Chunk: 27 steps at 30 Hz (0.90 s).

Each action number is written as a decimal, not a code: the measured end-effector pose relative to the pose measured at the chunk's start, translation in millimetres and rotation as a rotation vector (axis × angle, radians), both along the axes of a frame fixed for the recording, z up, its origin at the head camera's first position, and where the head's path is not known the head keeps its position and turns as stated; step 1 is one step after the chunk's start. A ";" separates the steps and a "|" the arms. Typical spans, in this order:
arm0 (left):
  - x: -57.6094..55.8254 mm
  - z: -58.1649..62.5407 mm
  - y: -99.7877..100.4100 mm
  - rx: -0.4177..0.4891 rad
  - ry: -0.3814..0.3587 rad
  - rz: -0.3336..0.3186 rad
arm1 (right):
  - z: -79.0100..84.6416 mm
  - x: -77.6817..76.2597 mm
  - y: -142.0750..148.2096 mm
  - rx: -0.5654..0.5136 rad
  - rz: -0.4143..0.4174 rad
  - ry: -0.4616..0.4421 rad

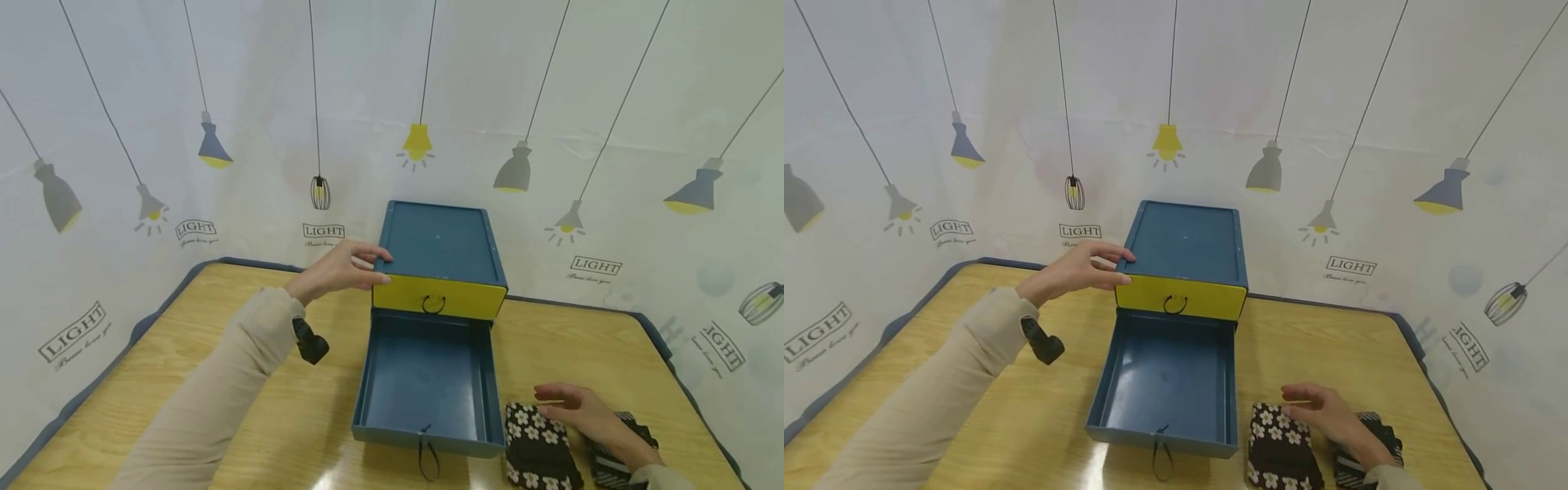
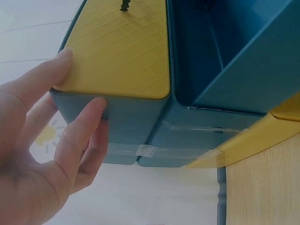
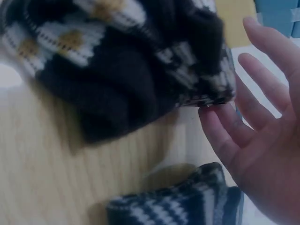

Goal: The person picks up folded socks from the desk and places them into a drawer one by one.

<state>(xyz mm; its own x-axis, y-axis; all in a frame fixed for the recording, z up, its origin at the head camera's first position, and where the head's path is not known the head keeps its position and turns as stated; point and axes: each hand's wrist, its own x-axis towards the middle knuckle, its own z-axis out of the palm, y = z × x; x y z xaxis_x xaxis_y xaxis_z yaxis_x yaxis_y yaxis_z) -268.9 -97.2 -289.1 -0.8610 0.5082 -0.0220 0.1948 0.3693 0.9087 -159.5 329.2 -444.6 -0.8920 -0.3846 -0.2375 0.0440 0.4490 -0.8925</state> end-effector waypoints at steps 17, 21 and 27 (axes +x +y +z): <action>-0.4 -1.9 -0.2 0.008 0.005 -0.008 | -15.8 -5.5 3.5 0.030 0.184 0.005; -0.2 -2.4 -0.6 0.006 0.008 -0.005 | -12.6 -2.5 -1.3 0.079 0.138 0.018; 2.3 -1.3 -1.3 0.011 0.016 -0.012 | -9.4 5.3 -7.0 0.121 0.038 0.017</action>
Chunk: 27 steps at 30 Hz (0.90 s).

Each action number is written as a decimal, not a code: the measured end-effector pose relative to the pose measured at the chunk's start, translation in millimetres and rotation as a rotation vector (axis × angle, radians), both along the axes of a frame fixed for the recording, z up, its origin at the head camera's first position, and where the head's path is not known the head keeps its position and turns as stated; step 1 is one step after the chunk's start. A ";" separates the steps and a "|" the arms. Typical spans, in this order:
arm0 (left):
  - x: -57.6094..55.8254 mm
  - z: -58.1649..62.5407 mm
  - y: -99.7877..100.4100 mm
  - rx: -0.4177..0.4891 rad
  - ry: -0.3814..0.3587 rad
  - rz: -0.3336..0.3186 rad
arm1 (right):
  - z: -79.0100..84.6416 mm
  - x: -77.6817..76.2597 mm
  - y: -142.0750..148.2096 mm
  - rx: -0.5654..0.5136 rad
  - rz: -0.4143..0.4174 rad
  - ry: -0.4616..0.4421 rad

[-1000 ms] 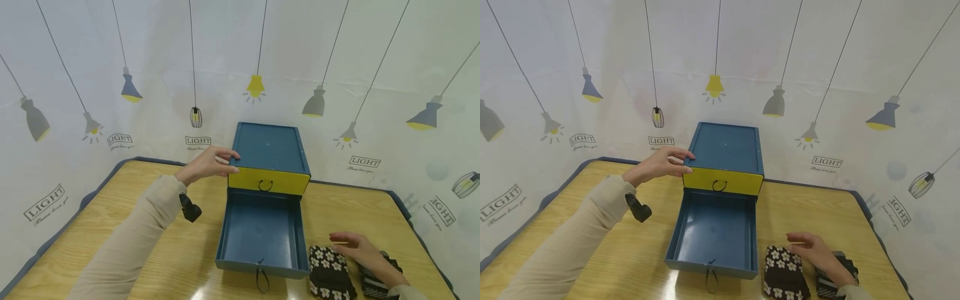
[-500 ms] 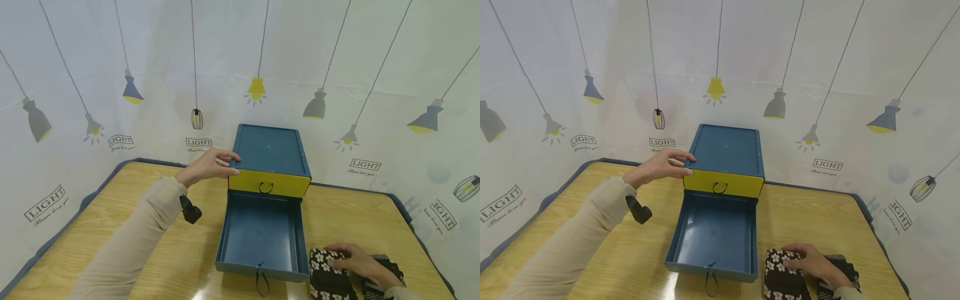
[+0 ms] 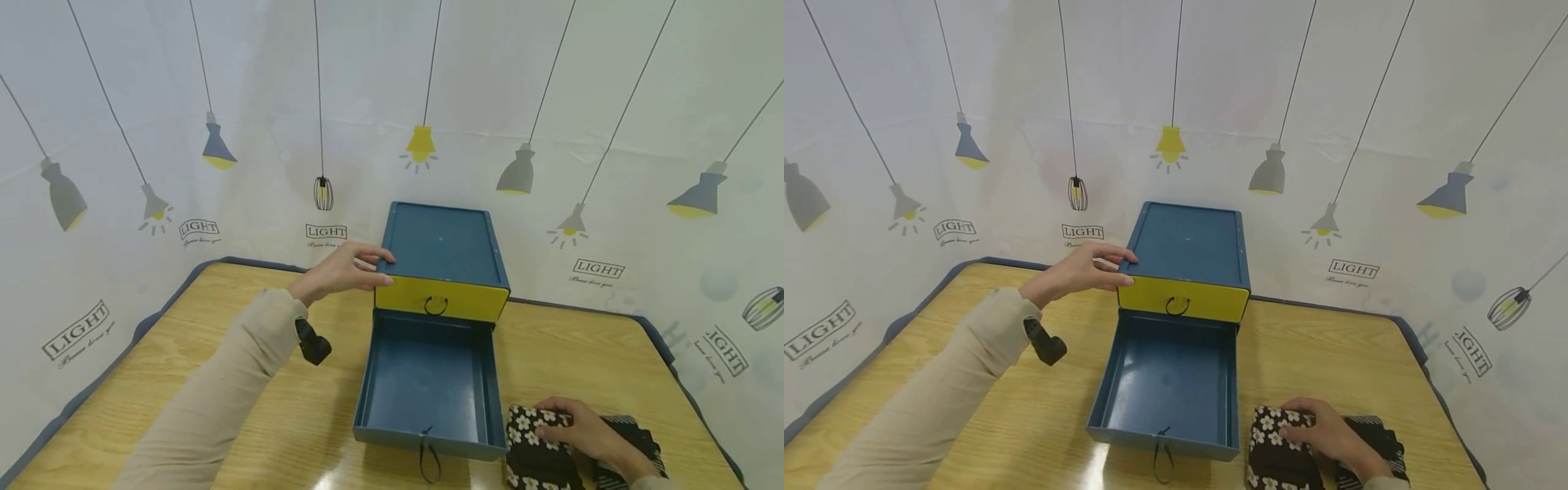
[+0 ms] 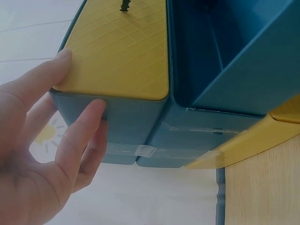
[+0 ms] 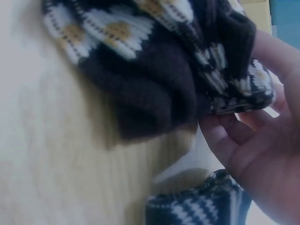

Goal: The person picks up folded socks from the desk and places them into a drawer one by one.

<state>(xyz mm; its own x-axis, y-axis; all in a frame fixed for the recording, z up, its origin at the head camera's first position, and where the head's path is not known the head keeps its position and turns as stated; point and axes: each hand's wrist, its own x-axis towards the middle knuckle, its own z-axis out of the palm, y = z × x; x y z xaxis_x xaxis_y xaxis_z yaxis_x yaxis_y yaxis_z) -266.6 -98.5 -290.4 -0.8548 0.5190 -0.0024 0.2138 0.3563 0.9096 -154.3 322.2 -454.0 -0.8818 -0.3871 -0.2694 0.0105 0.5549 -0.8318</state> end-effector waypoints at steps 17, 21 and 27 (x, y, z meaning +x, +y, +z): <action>-0.7 -0.1 0.4 0.003 -0.005 -0.001 | 9.4 24.2 -6.4 -0.003 -0.108 0.174; -0.4 0.1 0.9 0.000 0.002 -0.004 | 12.7 29.8 -8.3 -0.009 -0.130 0.193; 0.8 0.3 0.5 0.002 0.001 -0.002 | 23.8 35.7 -14.8 0.060 -0.238 0.177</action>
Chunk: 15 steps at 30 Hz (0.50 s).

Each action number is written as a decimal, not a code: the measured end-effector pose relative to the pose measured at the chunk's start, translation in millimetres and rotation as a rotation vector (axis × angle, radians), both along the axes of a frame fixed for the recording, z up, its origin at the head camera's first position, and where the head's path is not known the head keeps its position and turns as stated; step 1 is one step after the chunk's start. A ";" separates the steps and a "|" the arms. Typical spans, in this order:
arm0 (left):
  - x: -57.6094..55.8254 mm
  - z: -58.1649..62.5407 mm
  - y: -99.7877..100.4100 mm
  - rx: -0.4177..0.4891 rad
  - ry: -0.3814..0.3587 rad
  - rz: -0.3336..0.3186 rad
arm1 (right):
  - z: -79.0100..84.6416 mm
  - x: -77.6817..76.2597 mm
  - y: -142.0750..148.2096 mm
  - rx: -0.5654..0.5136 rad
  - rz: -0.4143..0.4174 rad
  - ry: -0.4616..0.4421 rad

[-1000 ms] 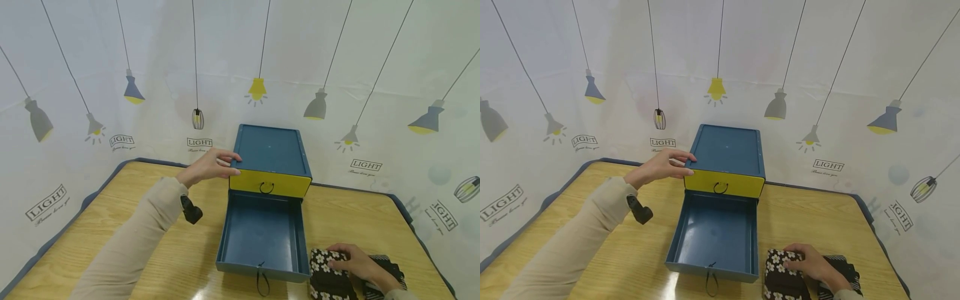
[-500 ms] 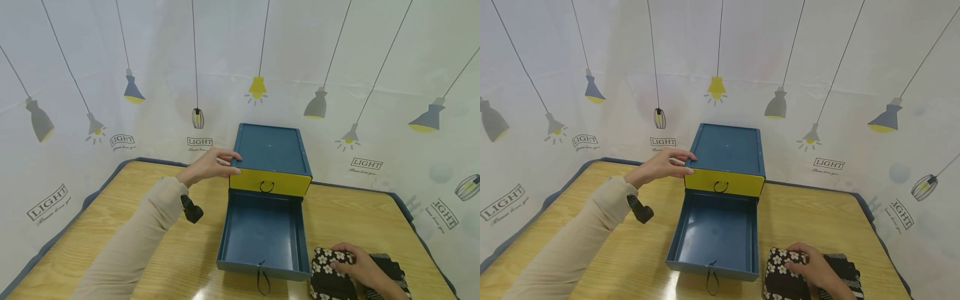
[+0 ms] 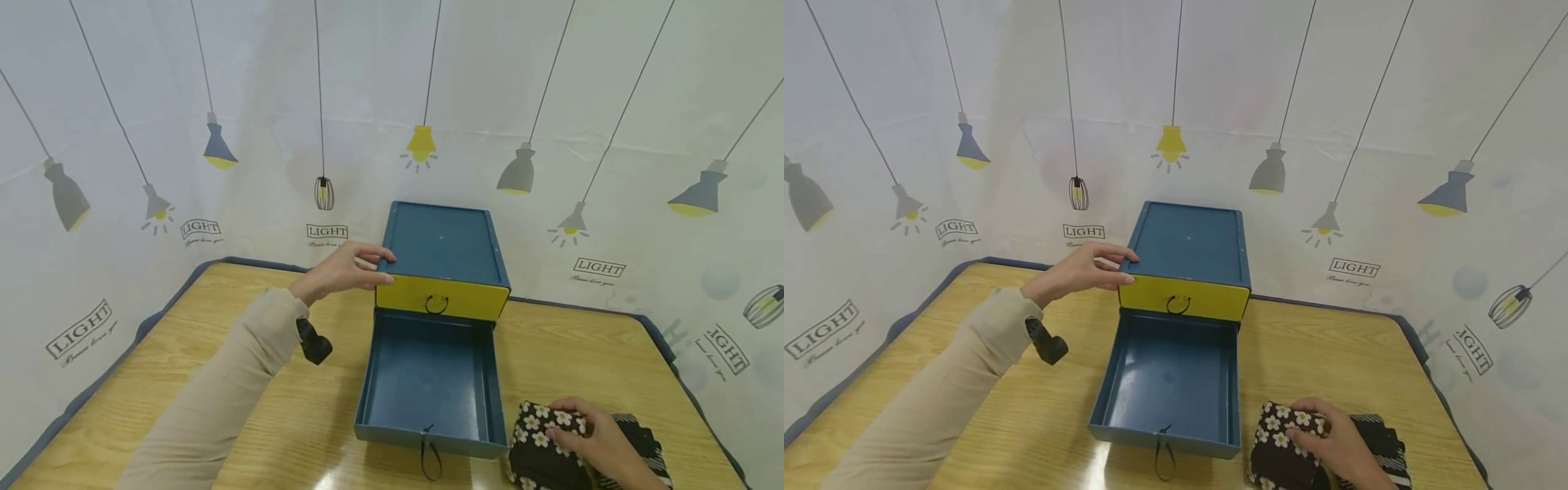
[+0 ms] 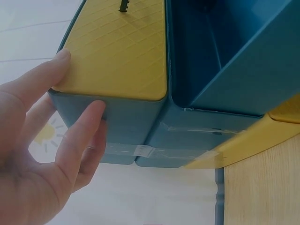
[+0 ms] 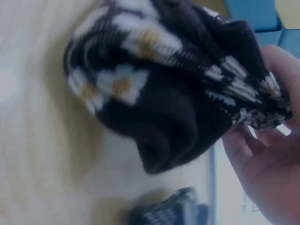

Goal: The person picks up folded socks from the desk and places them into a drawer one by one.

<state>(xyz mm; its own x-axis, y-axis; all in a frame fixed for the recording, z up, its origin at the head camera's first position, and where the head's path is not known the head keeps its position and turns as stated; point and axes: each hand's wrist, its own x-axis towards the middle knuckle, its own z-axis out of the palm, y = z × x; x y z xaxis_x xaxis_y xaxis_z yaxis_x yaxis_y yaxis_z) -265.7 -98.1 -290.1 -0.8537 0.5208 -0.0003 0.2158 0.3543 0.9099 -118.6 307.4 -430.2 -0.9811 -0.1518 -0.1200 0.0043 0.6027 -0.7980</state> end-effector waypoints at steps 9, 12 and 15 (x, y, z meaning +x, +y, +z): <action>-0.4 -1.2 -1.1 0.001 -0.003 0.013 | 42.3 3.9 -3.7 -0.009 -0.120 0.164; -0.5 -0.9 -0.8 0.002 -0.002 0.013 | 58.8 3.0 -1.7 -0.026 -0.097 0.225; -0.9 -1.6 -0.3 0.004 0.000 0.009 | 75.2 -1.0 -1.4 -0.071 -0.051 0.243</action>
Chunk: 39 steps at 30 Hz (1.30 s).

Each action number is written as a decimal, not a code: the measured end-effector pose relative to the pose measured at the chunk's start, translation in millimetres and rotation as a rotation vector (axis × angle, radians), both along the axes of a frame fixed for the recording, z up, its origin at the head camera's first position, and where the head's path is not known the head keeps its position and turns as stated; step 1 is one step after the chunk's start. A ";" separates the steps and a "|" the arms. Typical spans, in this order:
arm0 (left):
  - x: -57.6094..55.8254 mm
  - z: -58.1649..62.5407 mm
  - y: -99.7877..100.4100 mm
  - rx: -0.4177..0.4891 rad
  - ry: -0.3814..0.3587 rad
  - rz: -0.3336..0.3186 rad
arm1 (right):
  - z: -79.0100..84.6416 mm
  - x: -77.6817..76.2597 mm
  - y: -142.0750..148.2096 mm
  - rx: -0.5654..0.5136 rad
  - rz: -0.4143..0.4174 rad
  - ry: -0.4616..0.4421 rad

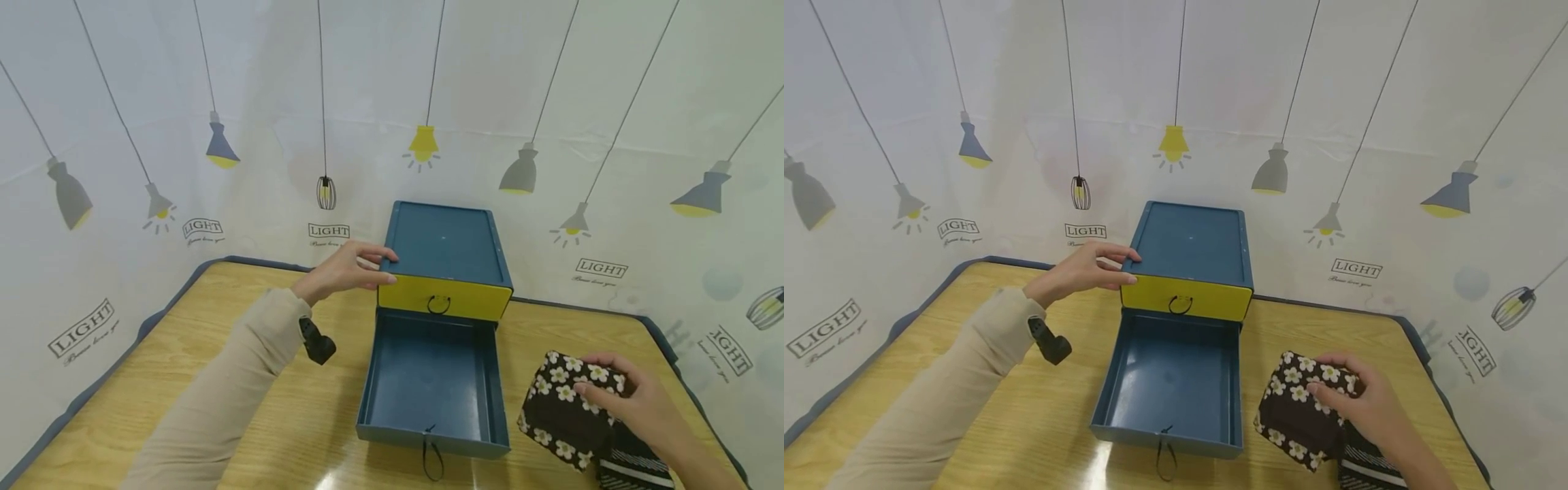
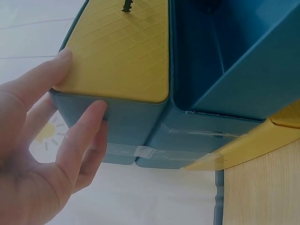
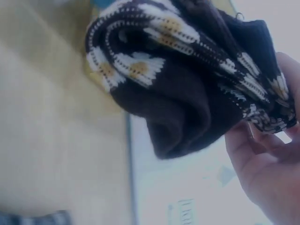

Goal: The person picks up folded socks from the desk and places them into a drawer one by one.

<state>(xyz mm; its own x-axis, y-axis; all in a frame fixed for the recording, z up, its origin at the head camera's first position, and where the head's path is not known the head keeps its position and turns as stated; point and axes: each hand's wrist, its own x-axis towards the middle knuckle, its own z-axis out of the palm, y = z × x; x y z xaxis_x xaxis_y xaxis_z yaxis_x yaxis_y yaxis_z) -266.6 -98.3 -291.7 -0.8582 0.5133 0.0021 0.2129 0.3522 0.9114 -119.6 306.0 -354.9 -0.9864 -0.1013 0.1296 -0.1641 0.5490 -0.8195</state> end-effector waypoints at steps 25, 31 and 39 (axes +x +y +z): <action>-1.8 -2.2 0.0 0.017 -0.004 0.001 | 25.6 -68.8 -134.8 0.018 0.370 -0.219; -2.8 -3.4 0.0 0.017 -0.004 0.000 | 15.6 -76.2 -150.1 -0.009 0.327 -0.269; -2.0 -3.4 -1.1 0.010 0.000 0.000 | -0.2 -79.9 -163.9 -0.031 0.251 -0.373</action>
<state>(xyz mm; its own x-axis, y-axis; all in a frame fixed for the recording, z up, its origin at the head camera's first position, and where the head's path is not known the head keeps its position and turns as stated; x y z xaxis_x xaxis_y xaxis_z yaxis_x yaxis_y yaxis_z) -268.7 -99.5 -295.1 -0.8584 0.5129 0.0075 0.2128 0.3428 0.9150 -199.5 142.0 -355.1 -0.9116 -0.3453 -0.2231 0.0204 0.5040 -0.8634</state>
